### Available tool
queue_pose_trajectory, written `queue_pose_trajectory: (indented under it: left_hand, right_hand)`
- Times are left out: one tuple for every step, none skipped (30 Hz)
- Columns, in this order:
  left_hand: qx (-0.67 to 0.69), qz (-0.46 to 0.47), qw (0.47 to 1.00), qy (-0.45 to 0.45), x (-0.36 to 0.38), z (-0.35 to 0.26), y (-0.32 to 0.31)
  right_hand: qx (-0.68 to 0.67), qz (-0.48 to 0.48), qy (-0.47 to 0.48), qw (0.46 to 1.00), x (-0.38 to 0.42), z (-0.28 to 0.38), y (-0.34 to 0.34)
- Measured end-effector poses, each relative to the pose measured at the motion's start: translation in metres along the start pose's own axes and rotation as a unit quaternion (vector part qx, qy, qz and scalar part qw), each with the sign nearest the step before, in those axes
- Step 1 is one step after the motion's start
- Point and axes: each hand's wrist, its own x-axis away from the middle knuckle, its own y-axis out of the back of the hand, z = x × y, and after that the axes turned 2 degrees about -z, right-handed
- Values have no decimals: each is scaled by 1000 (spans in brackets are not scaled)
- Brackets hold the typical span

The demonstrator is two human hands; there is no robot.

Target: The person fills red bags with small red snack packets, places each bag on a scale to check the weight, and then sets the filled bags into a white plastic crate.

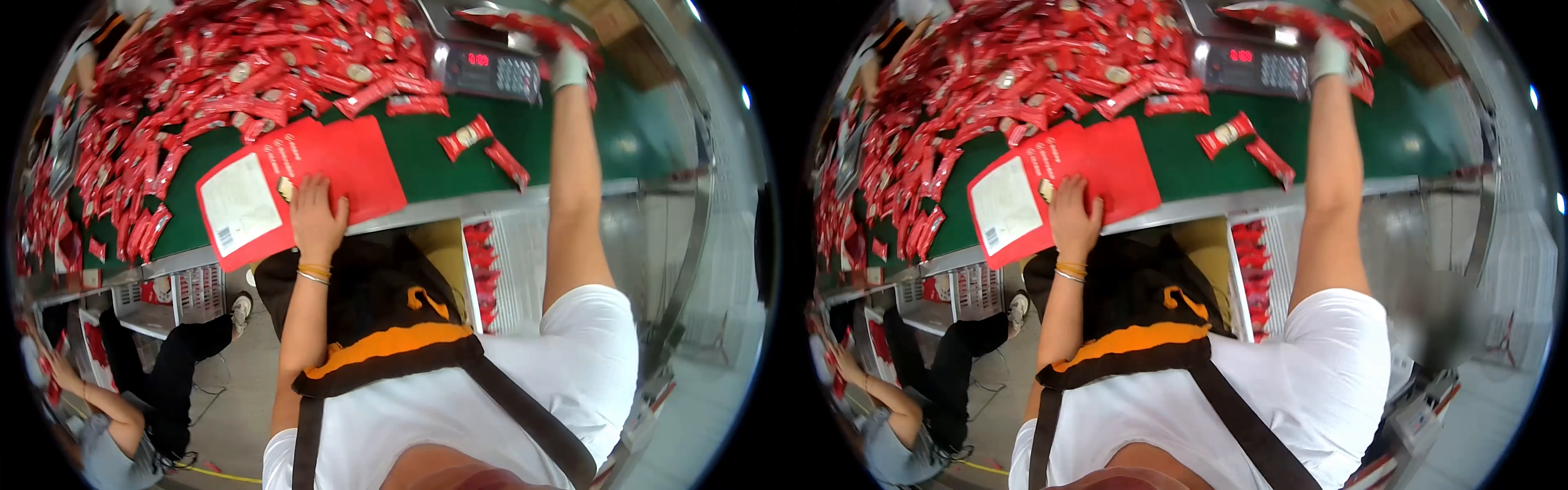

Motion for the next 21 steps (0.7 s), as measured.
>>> queue_pose_trajectory:
  left_hand:
    - [-3,-2,1000,-6,0,1,0]
    - [-4,1,1000,-13,0,1,-1]
    - [-6,3,1000,-12,0,0,-2]
    - [-11,5,1000,-12,0,-1,-3]
    - [-15,5,1000,-17,0,-3,-3]
    - [-22,2,999,-23,-1,-4,-3]
    - [-29,5,999,-29,-1,-3,-4]
    - [-37,7,999,-35,-2,-2,-5]
    - [-41,-1,998,-56,-3,0,-6]
    - [-55,-5,996,-70,-4,-3,-5]
    - [-50,-3,996,-76,-5,-2,-6]
    - [-46,0,996,-80,-4,0,-7]
    - [-46,6,995,-85,-3,1,-7]
    - [-47,5,995,-91,-4,1,-8]
    - [-40,6,995,-95,-4,3,-9]
    - [-37,16,996,-84,-4,2,-8]
    - [-42,21,995,-88,-3,2,-8]
    - [-46,26,994,-91,-4,4,-8]
    - [-49,24,994,-97,-5,5,-9]
    - [-56,29,993,-96,-5,6,-10]
    - [-62,36,993,-93,-5,7,-10]
  right_hand:
    - [-370,-101,-165,909,2,21,38]
    - [-337,-100,-128,927,15,12,96]
    - [-304,-102,-90,943,29,4,155]
    - [-206,-96,-71,971,87,41,192]
    - [89,-53,118,988,127,43,241]
    - [164,-29,121,979,171,39,269]
    - [237,-5,128,963,214,37,297]
    - [145,-30,-27,989,255,31,301]
    - [45,-84,-174,980,295,26,305]
    - [-8,-130,-300,945,329,21,301]
    - [120,-89,-334,931,359,32,286]
    - [233,-41,-342,909,397,-22,304]
    - [297,-10,-355,886,432,-46,298]
    - [392,70,-300,867,480,-106,305]
    - [329,49,-433,838,514,-132,300]
    - [337,62,-442,829,538,-135,288]
    - [341,64,-451,822,585,-185,290]
    - [417,176,-392,801,605,-193,286]
    - [400,162,-410,804,621,-201,277]
    - [383,148,-427,805,626,-205,267]
    - [379,148,-429,806,625,-212,261]
